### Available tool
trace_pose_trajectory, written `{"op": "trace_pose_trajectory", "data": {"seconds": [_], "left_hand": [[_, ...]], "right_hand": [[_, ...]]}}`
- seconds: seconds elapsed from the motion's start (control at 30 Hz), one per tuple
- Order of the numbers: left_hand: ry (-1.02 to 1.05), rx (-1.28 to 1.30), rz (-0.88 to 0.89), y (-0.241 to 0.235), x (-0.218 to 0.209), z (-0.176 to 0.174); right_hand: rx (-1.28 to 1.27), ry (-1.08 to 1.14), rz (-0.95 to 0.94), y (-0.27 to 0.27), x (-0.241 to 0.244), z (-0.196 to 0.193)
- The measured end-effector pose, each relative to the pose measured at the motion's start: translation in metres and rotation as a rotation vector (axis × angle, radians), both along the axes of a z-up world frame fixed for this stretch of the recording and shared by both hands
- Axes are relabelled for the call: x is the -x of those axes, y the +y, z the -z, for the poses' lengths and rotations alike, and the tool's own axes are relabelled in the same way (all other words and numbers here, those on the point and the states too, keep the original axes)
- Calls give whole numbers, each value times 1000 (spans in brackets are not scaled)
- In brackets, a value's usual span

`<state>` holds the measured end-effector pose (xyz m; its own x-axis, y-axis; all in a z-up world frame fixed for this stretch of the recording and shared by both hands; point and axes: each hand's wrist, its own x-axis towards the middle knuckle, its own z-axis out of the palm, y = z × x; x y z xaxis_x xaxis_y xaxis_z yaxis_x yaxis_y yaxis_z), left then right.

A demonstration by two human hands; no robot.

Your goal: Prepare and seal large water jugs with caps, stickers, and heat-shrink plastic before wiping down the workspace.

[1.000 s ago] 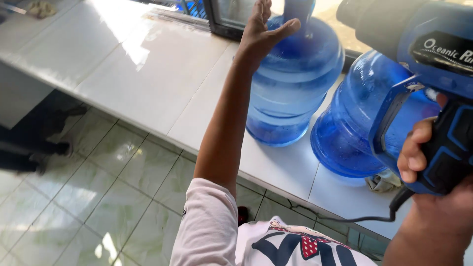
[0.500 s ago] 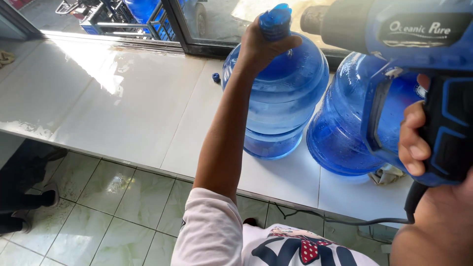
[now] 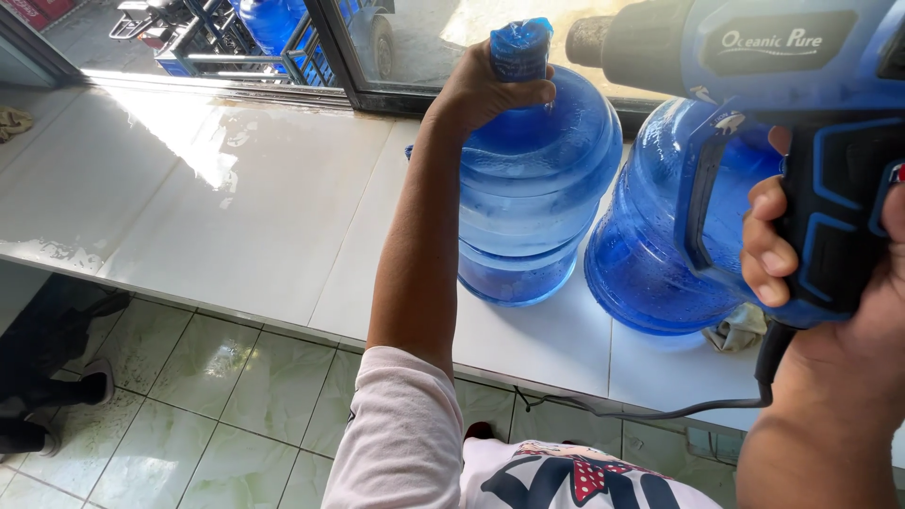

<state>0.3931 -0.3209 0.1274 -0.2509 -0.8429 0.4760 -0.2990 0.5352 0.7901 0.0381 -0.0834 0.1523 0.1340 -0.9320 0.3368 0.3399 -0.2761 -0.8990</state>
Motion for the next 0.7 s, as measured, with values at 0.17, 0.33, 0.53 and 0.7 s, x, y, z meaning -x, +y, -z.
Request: {"op": "trace_pose_trajectory", "data": {"seconds": [0.17, 0.33, 0.53, 0.7], "left_hand": [[-11, -25, -59, 0, 1, 7], [54, 99, -24, -7, 0, 26], [530, 139, -262, 0, 52, 7], [625, 101, -676, -29, 74, 18]], "right_hand": [[-37, -238, -160, -7, 16, 21], [-5, -79, -75, 7, -2, -3], [-51, -123, -114, 7, 4, 2], [-30, -107, -160, 0, 17, 21]]}}
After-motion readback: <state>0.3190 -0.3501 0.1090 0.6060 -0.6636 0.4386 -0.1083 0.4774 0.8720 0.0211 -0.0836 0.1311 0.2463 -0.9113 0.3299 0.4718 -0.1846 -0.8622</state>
